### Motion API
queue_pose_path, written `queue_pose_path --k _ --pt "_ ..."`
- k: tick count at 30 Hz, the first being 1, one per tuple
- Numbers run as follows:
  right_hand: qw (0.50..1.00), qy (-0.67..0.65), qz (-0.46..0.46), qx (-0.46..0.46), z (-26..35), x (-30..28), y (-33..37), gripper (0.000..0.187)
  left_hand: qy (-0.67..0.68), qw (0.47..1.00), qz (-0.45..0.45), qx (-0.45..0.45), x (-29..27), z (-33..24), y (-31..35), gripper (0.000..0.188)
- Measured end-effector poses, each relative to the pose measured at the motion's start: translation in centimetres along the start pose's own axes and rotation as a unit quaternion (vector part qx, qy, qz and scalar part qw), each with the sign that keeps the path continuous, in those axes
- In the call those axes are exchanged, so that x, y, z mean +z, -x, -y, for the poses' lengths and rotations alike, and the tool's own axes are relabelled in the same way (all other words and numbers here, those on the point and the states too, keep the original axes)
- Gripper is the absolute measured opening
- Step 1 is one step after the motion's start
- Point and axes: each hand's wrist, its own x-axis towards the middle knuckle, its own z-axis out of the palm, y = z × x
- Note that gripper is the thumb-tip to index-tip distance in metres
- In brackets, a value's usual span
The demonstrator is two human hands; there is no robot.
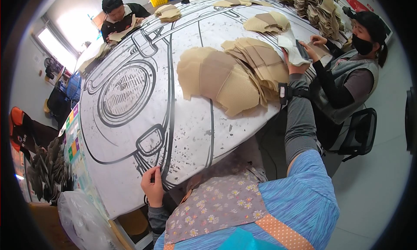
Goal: The recorder folds and aligns shoe upper components at a manufacturing workstation.
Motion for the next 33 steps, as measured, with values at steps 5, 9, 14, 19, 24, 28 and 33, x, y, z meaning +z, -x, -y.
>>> queue_pose_path --k 5,9,14,19,24,28,33 --pt "0.666 -0.482 -0.265 0.504 3.9 0.7 -1.5 0.06 -0.012 1.0 -0.016 0.011 0.3 -0.2 -0.3 0.011" --pt "0.639 -0.523 -0.169 0.538 6.4 0.6 -0.1 0.052 -0.044 0.998 -0.027 0.031 0.3 -0.8 -0.4 0.009" --pt "0.694 -0.466 0.183 0.517 19.4 1.9 6.5 0.023 -0.073 0.996 -0.046 0.034 -0.1 -1.3 -0.2 0.009" --pt "0.783 -0.204 0.487 0.328 28.2 2.9 16.9 0.027 -0.057 0.996 -0.034 0.054 -0.1 -1.3 -0.5 0.011" --pt "0.763 -0.081 0.637 -0.078 33.3 4.9 22.1 0.005 -0.044 0.997 -0.028 0.049 -0.2 -1.6 -0.5 0.013" --pt "0.816 -0.052 0.573 0.057 30.8 4.0 23.1 0.007 -0.05 0.997 -0.02 0.063 -0.7 -1.7 -0.5 0.016" --pt "0.783 -0.122 0.561 0.241 29.5 3.7 23.0 0.012 -0.038 0.998 0.024 0.041 -1.2 -1.5 -0.5 0.013"
